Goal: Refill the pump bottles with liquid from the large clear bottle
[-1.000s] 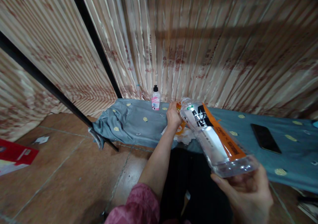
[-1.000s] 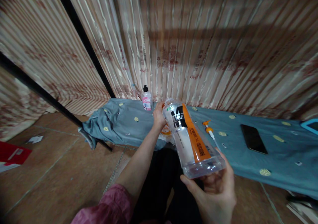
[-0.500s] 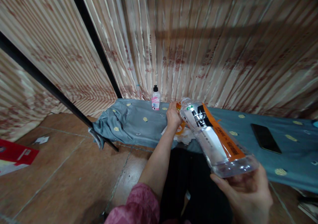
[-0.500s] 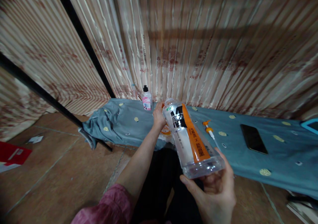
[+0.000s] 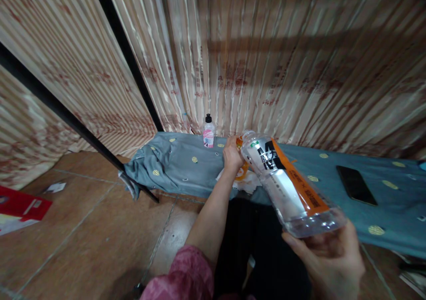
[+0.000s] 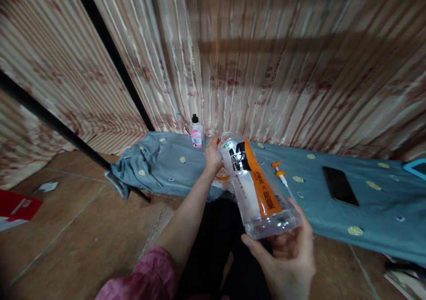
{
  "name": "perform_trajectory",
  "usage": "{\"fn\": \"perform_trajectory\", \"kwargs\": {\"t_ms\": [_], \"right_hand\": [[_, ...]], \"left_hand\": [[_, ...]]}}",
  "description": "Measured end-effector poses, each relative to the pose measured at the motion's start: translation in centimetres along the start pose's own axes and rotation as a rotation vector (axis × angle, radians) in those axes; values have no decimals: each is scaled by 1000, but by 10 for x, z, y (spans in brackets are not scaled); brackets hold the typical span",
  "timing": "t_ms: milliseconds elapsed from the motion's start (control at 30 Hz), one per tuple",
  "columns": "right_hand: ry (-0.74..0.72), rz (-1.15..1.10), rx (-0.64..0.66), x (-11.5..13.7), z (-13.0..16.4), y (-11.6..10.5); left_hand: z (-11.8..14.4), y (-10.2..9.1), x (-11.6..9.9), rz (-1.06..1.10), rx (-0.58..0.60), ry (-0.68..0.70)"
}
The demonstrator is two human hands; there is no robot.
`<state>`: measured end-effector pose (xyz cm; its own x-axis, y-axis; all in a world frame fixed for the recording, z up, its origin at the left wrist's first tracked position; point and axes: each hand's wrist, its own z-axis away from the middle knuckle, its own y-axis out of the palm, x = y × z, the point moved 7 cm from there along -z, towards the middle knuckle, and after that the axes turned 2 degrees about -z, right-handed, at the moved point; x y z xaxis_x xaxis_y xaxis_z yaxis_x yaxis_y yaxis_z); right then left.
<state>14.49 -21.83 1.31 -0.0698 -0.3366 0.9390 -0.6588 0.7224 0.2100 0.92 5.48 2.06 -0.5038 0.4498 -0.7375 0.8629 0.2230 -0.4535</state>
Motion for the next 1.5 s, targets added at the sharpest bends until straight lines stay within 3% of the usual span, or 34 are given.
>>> {"fn": "perform_trajectory", "kwargs": {"t_ms": [600,1500], "right_hand": [[-61,40,-1,4,-1,2],[-9,35,3,0,-1,0]], "left_hand": [[0,-1,-1,-10,13,-21],[0,-1,-1,-5,8,-5]]}}
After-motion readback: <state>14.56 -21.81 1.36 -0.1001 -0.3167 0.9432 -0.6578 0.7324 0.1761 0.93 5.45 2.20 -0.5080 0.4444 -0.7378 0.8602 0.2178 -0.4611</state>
